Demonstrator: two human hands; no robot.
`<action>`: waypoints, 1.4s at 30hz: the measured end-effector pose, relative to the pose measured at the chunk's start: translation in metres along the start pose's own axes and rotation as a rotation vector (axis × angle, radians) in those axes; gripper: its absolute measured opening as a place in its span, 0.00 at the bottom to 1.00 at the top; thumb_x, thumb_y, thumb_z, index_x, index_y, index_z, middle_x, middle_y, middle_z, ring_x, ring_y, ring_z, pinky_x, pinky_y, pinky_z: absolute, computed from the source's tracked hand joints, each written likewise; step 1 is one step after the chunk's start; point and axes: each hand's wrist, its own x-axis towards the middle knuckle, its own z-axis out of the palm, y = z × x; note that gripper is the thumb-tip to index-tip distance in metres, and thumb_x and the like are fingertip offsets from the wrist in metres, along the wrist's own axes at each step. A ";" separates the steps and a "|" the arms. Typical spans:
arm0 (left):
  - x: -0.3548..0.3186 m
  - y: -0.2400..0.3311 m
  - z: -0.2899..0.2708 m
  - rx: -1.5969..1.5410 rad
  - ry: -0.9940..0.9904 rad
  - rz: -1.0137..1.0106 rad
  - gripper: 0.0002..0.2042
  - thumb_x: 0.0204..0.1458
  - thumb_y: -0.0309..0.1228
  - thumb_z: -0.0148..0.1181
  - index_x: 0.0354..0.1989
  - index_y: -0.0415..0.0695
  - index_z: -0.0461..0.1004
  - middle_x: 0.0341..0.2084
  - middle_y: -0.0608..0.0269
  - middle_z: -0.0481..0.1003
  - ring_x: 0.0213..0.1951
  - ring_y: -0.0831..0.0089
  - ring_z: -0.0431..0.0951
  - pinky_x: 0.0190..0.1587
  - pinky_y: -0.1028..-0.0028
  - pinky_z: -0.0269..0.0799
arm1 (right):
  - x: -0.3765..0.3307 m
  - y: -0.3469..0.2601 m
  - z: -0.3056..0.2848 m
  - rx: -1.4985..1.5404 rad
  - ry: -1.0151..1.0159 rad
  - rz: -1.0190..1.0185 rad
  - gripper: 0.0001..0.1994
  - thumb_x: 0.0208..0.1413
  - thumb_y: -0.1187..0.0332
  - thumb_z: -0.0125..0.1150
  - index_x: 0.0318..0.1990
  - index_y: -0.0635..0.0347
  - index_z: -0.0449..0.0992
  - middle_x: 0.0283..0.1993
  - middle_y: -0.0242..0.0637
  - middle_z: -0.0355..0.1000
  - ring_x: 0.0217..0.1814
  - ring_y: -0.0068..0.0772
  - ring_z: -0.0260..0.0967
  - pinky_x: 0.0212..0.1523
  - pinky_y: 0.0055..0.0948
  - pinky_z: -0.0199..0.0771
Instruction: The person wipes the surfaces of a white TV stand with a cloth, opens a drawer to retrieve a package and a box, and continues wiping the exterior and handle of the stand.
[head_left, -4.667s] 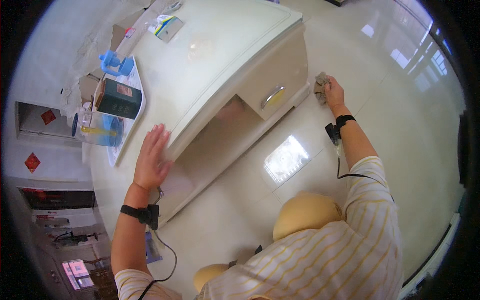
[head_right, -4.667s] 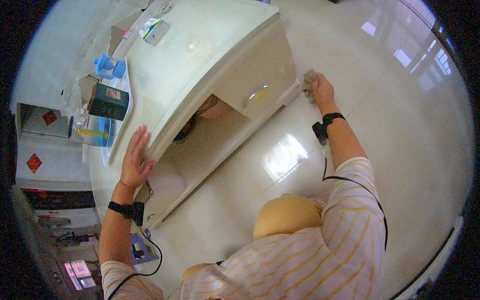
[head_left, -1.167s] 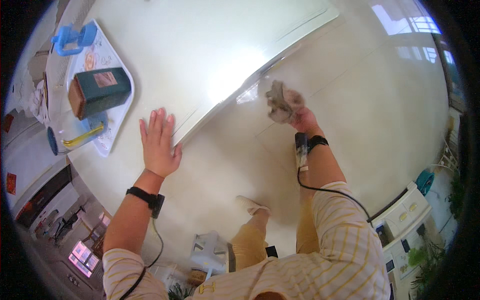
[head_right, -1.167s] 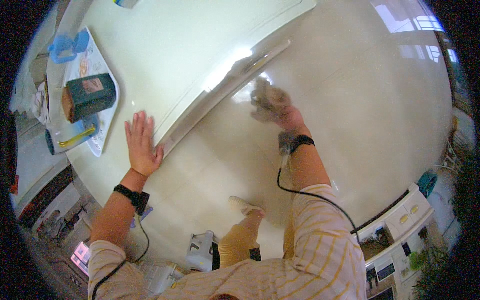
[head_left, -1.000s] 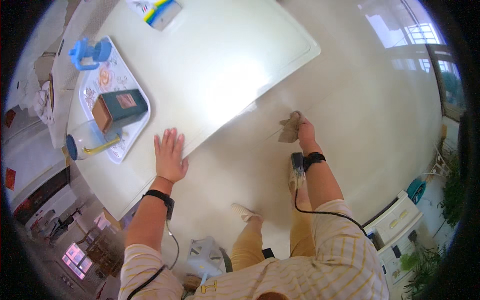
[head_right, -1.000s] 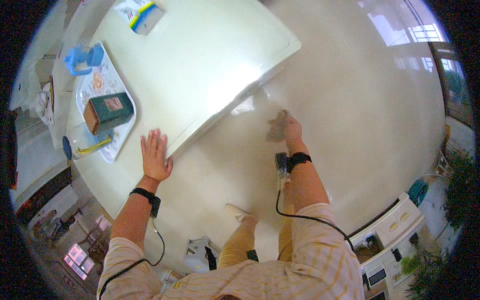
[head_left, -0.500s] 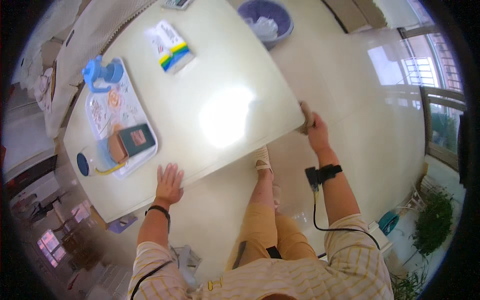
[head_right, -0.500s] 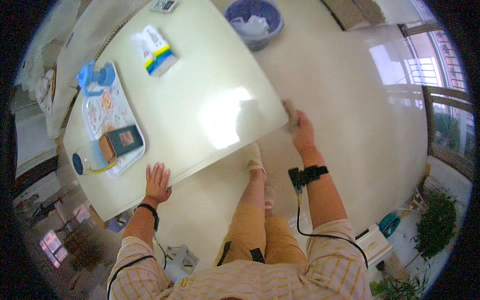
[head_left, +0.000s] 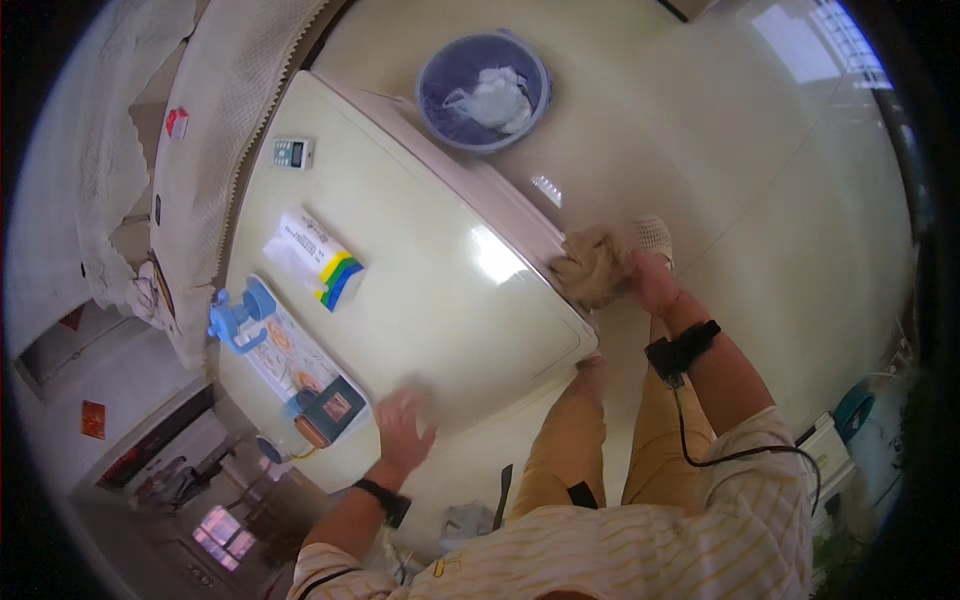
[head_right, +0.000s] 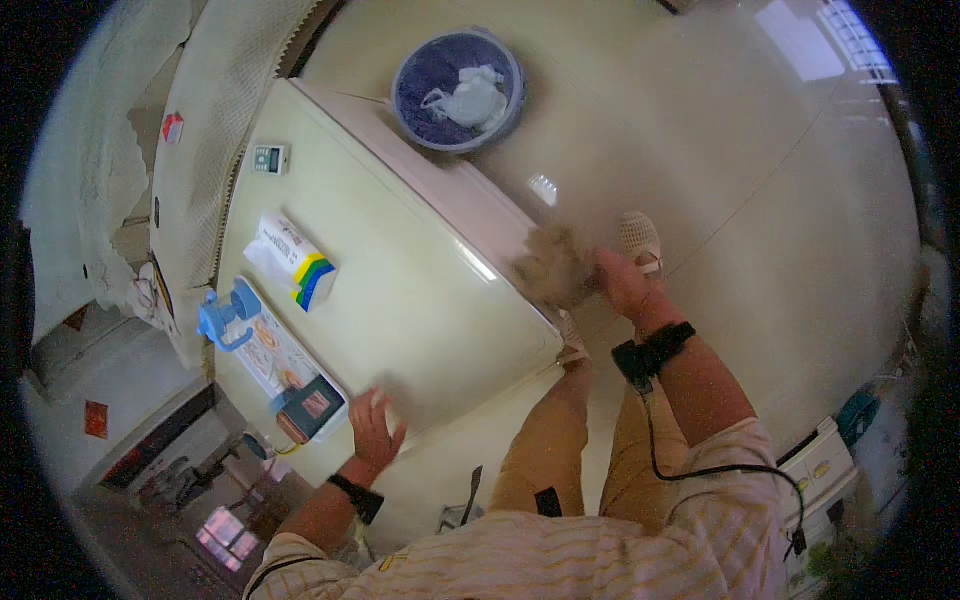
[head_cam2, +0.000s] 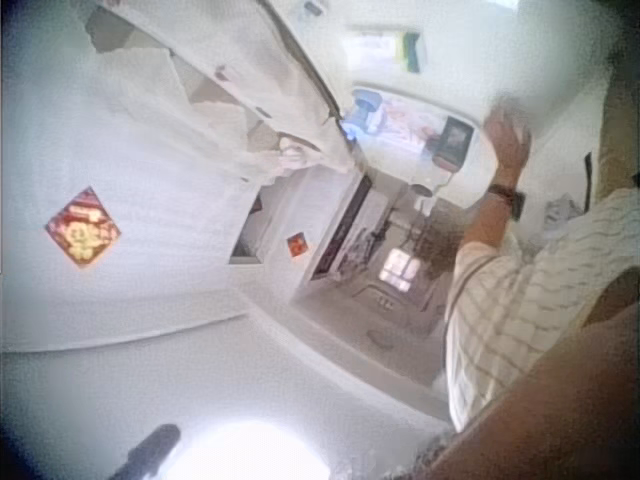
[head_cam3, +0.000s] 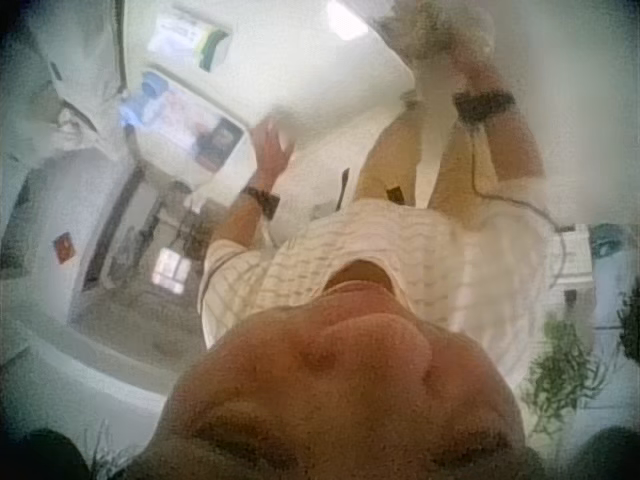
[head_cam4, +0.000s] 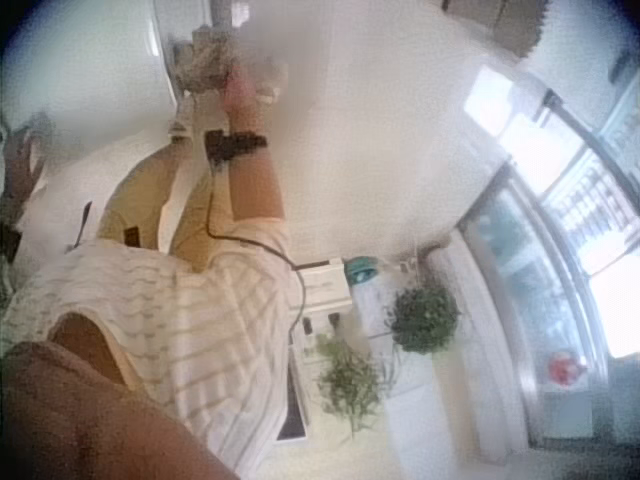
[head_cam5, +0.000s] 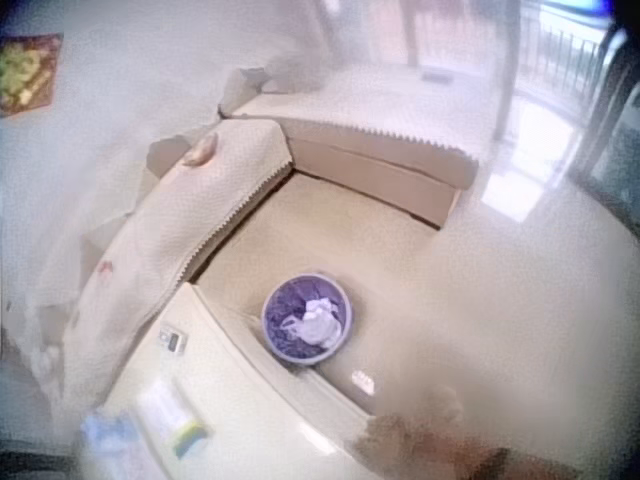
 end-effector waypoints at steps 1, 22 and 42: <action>0.039 0.004 -0.016 0.003 0.161 0.003 0.28 0.44 0.37 0.63 0.54 0.39 0.64 0.58 0.40 0.58 0.60 0.43 0.56 0.61 0.45 0.46 | 0.011 0.002 0.004 -0.070 0.022 -0.059 0.15 0.52 0.74 0.54 0.48 0.63 0.72 0.41 0.31 0.70 0.42 0.22 0.64 0.43 0.24 0.68; 0.436 -0.045 -0.152 -0.100 0.746 -0.232 0.31 0.60 0.41 0.42 0.65 0.31 0.46 0.65 0.37 0.49 0.66 0.45 0.48 0.67 0.57 0.40 | 0.116 -0.071 0.046 -0.111 -0.315 -0.368 0.28 0.59 0.75 0.45 0.67 0.56 0.52 0.74 0.46 0.39 0.75 0.49 0.37 0.71 0.40 0.42; 0.443 -0.042 -0.160 -0.086 0.670 -0.155 0.33 0.62 0.46 0.31 0.66 0.30 0.43 0.65 0.37 0.50 0.65 0.41 0.50 0.67 0.56 0.42 | 0.518 -0.219 0.111 -0.326 -0.196 -0.730 0.21 0.53 0.72 0.48 0.56 0.64 0.65 0.59 0.59 0.62 0.59 0.57 0.62 0.60 0.40 0.62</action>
